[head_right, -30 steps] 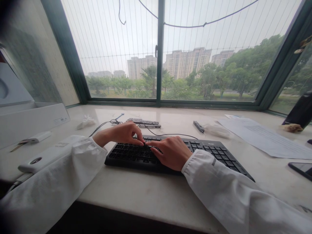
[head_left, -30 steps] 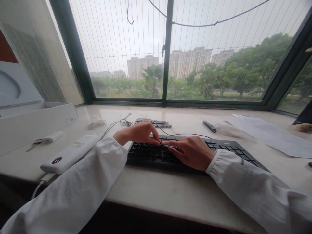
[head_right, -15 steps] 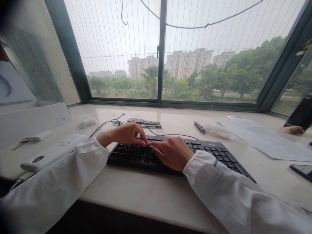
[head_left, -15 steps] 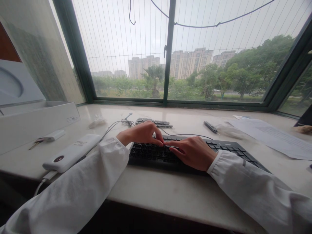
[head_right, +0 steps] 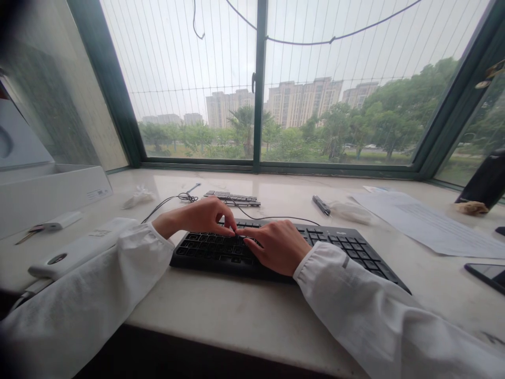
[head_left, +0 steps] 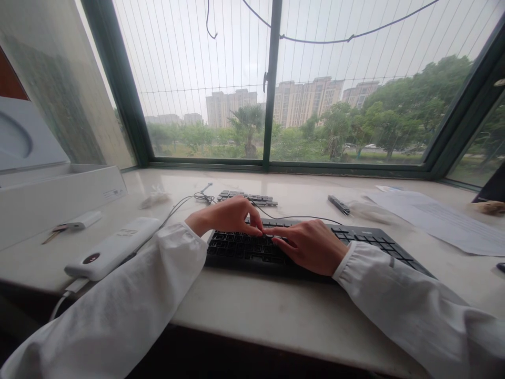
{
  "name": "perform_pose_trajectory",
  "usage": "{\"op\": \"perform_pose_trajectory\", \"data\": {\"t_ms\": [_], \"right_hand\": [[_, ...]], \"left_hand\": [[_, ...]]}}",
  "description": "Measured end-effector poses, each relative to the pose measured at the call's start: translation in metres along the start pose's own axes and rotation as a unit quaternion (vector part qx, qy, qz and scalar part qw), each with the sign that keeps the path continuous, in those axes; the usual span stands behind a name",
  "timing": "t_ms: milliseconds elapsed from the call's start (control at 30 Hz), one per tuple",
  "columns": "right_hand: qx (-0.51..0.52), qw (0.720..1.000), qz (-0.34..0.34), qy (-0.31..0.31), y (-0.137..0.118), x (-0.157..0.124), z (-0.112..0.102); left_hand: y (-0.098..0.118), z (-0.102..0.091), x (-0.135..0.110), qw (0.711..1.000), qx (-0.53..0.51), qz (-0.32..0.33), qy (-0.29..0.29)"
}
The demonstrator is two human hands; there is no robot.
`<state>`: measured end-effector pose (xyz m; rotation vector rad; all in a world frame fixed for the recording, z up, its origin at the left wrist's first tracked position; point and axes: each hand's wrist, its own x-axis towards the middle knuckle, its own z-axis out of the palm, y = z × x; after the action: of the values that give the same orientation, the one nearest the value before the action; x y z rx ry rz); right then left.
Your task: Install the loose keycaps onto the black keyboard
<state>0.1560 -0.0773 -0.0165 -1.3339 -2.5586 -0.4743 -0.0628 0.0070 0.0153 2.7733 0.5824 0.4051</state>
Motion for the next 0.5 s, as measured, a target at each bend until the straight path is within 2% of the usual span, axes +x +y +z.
{"op": "perform_pose_trajectory", "data": {"t_ms": [500], "right_hand": [[-0.001, 1.000, 0.010, -0.001, -0.0002, 0.0009, 0.0013]], "left_hand": [[-0.0002, 0.0020, 0.0009, 1.000, -0.017, -0.014, 0.004]]}}
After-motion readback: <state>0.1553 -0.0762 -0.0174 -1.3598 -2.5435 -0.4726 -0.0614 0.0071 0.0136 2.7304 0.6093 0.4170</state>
